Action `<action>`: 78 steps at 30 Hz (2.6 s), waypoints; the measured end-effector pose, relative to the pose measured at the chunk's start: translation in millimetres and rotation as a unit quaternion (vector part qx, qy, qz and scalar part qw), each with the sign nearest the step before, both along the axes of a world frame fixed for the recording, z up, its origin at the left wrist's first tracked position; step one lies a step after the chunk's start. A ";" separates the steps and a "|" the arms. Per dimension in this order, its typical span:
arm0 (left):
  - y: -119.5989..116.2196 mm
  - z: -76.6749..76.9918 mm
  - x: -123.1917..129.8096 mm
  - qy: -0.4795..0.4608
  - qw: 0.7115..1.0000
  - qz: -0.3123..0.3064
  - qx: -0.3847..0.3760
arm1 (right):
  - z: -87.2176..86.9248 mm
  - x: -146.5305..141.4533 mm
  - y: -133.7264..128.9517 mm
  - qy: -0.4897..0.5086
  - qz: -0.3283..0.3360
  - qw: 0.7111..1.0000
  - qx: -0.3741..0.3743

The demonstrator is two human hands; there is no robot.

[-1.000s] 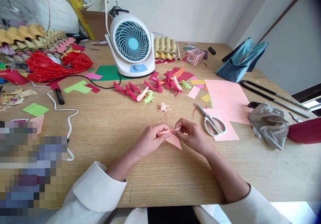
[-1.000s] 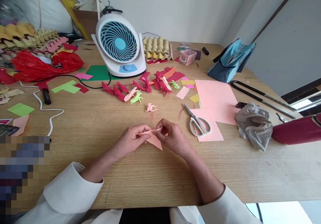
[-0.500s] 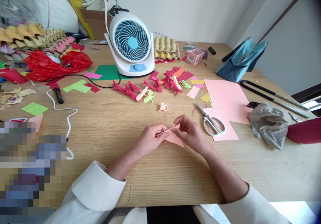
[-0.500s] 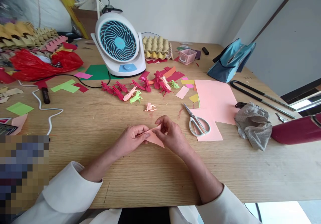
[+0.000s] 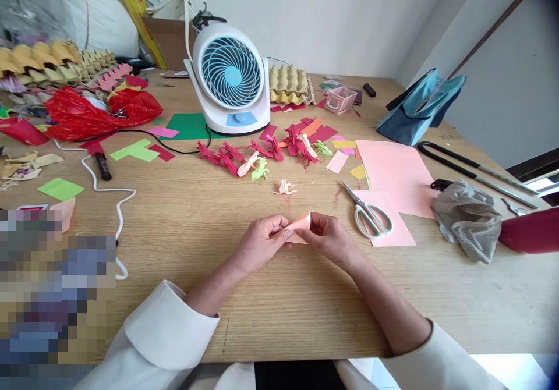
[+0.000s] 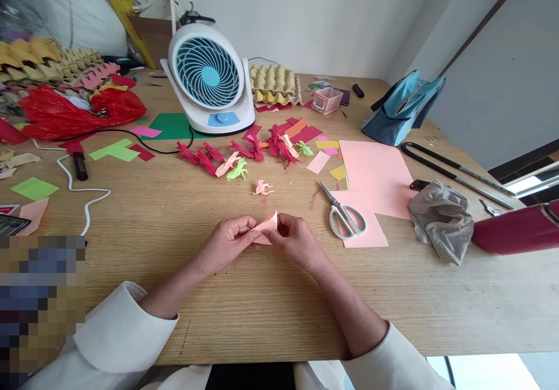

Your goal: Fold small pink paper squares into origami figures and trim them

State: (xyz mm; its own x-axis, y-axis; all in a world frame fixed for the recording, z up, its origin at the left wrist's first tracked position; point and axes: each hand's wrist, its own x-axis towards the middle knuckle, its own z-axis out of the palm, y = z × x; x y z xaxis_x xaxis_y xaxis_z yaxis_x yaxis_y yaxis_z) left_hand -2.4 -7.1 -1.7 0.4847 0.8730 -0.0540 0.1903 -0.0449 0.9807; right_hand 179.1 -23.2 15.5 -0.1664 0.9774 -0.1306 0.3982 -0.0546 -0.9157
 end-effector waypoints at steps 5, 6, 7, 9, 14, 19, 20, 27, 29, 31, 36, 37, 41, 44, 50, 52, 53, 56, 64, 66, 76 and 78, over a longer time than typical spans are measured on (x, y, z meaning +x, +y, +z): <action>-0.7 -2.1 -0.8 0.054 0.998 0.012 0.041 | -0.8 -4.3 -1.5 -0.020 -0.009 1.000 0.004; -0.9 -1.3 -0.9 0.072 0.996 0.019 0.058 | -1.5 -5.0 -1.7 -0.019 -0.011 1.000 0.008; -1.2 -0.1 -0.9 0.090 0.993 0.026 0.076 | -2.3 -5.7 -2.0 -0.017 -0.011 1.000 0.011; -2.0 2.9 -0.3 0.120 0.987 0.037 0.101 | -3.9 -6.6 -2.5 -0.012 -0.006 1.000 0.012; -3.5 5.4 2.3 0.139 0.982 0.053 0.113 | -6.9 -7.6 -3.0 -0.025 -0.010 0.999 0.032; 0.6 1.2 -0.9 0.101 0.988 0.063 0.097 | -6.4 -4.6 -1.3 -0.035 -0.030 0.998 0.038; 2.0 0.7 -2.3 0.096 0.989 0.069 0.091 | -5.8 -3.3 -0.6 -0.032 -0.037 0.998 0.035; 9.1 3.5 -10.8 0.052 0.997 0.063 -0.005 | -3.4 5.8 2.4 0.003 -0.050 0.998 0.026; 9.7 4.5 -12.1 0.045 0.998 0.048 -0.013 | -4.2 6.8 2.3 0.017 -0.047 0.999 0.021; 9.9 4.7 -12.8 0.047 0.999 0.026 -0.002 | -5.4 6.7 1.9 0.031 -0.041 0.998 0.020; 8.4 3.2 -11.2 0.054 0.998 -0.004 0.034 | -8.5 1.6 0.7 0.059 -0.013 0.998 0.009; 7.8 3.2 -10.4 0.058 0.998 0.004 0.035 | -9.1 0.5 0.8 0.069 -0.011 0.998 0.001; 6.0 5.2 -7.9 0.067 0.996 0.033 0.041 | -12.1 -1.0 2.0 0.128 -0.022 0.991 -0.017; 5.9 5.6 -7.6 0.069 0.995 0.041 0.056 | -13.5 0.0 2.9 0.161 -0.024 0.986 -0.030; 6.4 -0.8 -8.1 0.060 0.996 0.018 0.061 | -14.9 -1.1 2.9 0.156 -0.013 0.987 -0.028; 6.2 -1.2 -7.7 0.069 0.995 0.027 0.073 | -14.8 -2.7 2.8 0.160 -0.016 0.986 -0.033; 6.0 -0.9 -7.5 0.076 0.993 0.032 0.079 | -14.6 -3.4 2.7 0.168 -0.021 0.985 -0.037; 5.2 1.1 -7.2 0.086 0.992 0.038 0.088 | -14.0 -5.2 2.3 0.203 -0.036 0.977 -0.048; 4.5 6.0 -7.4 0.079 0.992 0.047 0.090 | -15.7 -3.8 1.8 0.245 -0.031 0.968 -0.037; 4.5 6.4 -7.0 0.068 0.993 0.044 0.082 | -15.5 -4.1 1.4 0.255 -0.033 0.966 -0.035; 3.7 1.8 -6.6 0.088 0.992 0.046 0.080 | -16.6 -9.1 0.6 0.250 -0.031 0.967 -0.046; 3.5 1.8 -7.2 0.095 0.991 0.044 0.087 | -15.5 -8.4 0.9 0.248 -0.032 0.967 -0.047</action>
State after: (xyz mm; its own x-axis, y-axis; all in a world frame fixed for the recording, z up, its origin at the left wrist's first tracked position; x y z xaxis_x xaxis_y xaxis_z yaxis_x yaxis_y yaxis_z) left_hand -9.5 -3.6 0.1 0.4014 0.9157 0.0185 0.3806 -0.1851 0.9060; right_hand 170.7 -22.3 0.0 -0.1709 0.9753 -0.1398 -0.0950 -0.1576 -0.9829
